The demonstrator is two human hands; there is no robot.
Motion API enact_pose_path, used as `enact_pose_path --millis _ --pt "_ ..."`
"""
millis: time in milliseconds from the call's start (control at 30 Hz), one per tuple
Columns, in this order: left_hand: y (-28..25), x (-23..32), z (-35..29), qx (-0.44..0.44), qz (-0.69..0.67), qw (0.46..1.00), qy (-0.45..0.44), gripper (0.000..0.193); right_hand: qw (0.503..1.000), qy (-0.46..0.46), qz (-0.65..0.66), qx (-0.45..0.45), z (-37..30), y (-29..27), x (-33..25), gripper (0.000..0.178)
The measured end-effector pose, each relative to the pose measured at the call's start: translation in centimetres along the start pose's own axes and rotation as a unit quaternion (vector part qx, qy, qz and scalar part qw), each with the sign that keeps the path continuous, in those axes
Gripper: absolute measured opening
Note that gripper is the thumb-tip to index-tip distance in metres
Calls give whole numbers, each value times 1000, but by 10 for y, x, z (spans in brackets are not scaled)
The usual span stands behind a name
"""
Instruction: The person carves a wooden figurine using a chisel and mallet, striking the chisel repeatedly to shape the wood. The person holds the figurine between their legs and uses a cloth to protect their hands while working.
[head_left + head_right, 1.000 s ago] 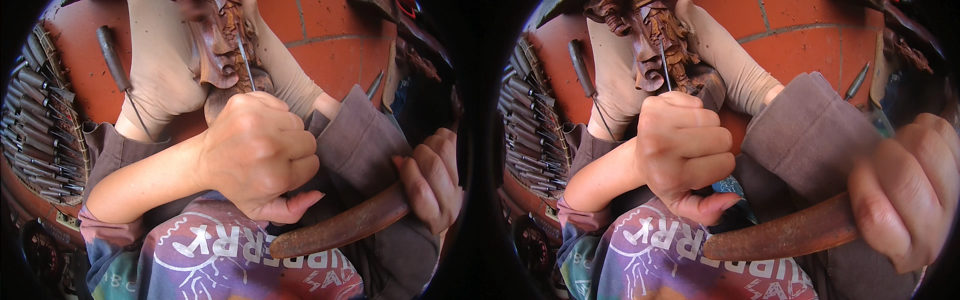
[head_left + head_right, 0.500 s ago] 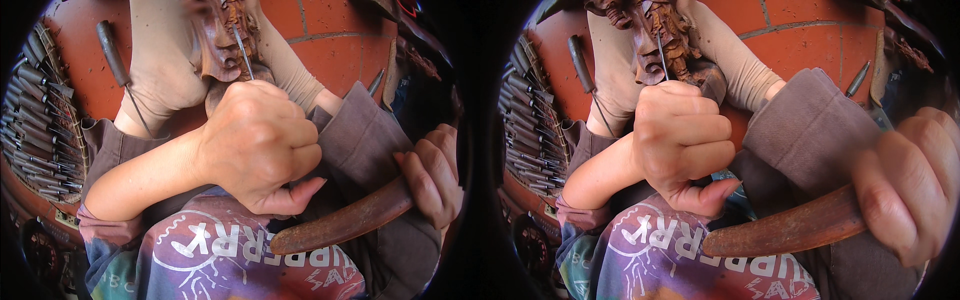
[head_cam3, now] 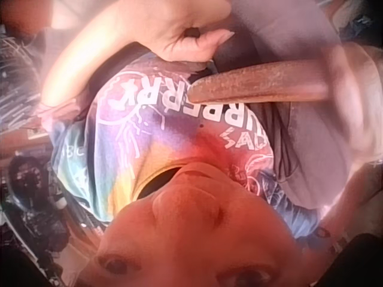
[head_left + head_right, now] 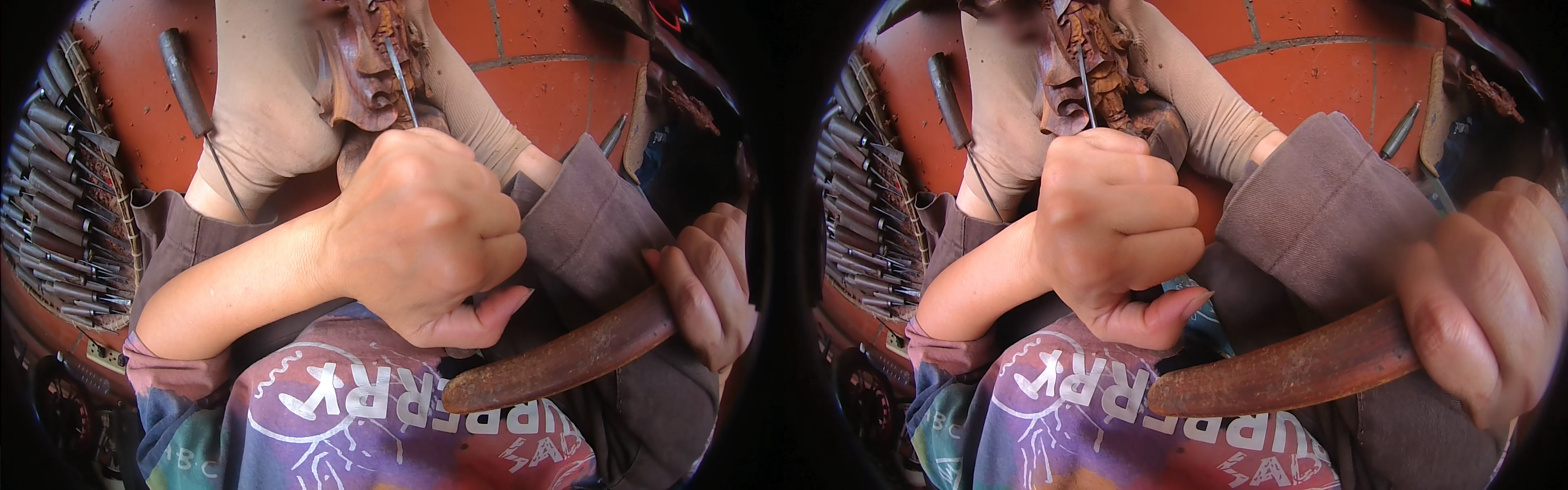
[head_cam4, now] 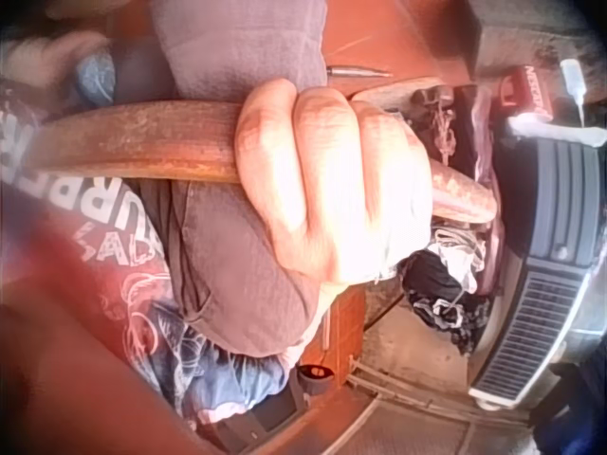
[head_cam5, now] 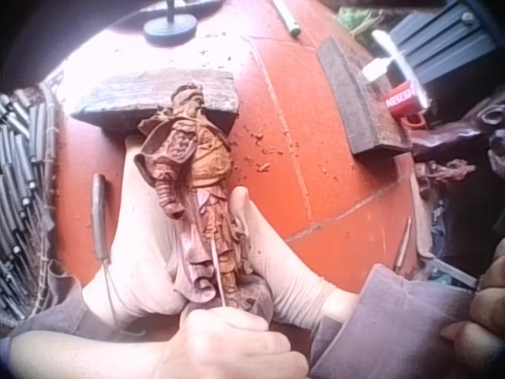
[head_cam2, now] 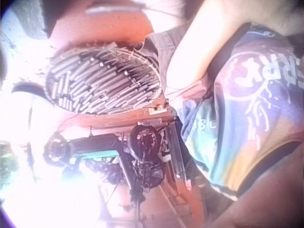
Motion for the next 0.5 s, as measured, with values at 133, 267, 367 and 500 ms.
enact_pose_path --millis 133,267,367,500 --pt "0 -1 1 -6 -2 1000 -1 28 1000 0 3 -3 1 0 1 40" --pt "-1 -2 1 2 -8 1000 -6 28 1000 25 -7 8 0 0 0 38" --pt "0 -1 3 4 -20 1000 -3 27 999 35 -7 17 1 -3 -1 38" --pt "-4 -4 0 25 -4 1000 -17 26 1000 -3 6 27 2 1 2 40"
Point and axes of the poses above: each hand's wrist, its own z-axis towards the middle knuckle, its own y-axis out of the palm, x = y × z, the point moved 10 cm from there along z, towards the middle knuckle, and after that the axes turned 10 degrees about -y, right-handed, at the moved point
